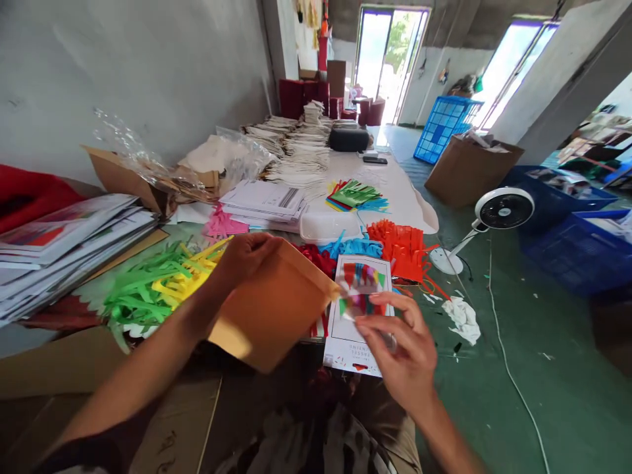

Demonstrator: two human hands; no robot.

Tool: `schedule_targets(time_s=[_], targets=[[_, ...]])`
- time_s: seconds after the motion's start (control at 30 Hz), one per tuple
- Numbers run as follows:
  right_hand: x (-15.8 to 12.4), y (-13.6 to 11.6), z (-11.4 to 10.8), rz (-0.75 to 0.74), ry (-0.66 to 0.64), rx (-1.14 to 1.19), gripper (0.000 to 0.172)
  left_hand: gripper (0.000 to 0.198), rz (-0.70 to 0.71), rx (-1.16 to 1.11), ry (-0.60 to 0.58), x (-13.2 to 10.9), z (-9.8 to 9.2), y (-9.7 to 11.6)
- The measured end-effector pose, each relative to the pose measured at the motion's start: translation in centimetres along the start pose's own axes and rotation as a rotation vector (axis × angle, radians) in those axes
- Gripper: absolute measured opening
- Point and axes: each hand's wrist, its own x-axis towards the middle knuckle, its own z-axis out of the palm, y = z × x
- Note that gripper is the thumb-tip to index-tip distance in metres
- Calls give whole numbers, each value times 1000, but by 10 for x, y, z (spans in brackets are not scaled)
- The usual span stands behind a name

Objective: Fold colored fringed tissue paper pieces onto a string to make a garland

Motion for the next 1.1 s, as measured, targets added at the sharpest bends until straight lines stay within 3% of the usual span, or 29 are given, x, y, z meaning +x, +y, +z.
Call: schedule_targets(time_s=[0.13, 0.23, 0.33, 0.5, 0.57, 0.63, 0.73, 0.87, 1.0, 1.1], targets=[[8, 26, -11, 202, 2, 59, 15, 37, 5, 394, 7, 55, -48, -23], [16, 49, -16, 324, -29, 69, 6, 25, 53, 641, 85, 73, -52, -31], [24, 76, -14, 425, -71, 120, 8, 29, 196, 646, 107, 66, -15, -27], [45, 120, 2, 509, -158, 107, 22, 29, 389, 481, -112, 30, 99, -7], [54, 135, 10, 494, -178, 113, 26, 44, 367, 464, -148, 22, 136, -2], [60, 148, 18, 467, -156, 123, 29, 62, 318, 493, -169, 21, 159, -1], [58, 166, 29, 452, -104, 99, 31, 70, 258, 564, -200, 28, 171, -5], [45, 175, 40, 491, -54, 82, 28, 69, 248, 524, -250, 38, 171, -12], [43, 162, 41, 485, 93, 106, 27, 78, 309, 389, -188, 38, 169, -7], [46, 141, 34, 428, 145, 40, 26, 83, 352, 364, -114, 26, 163, 10]])
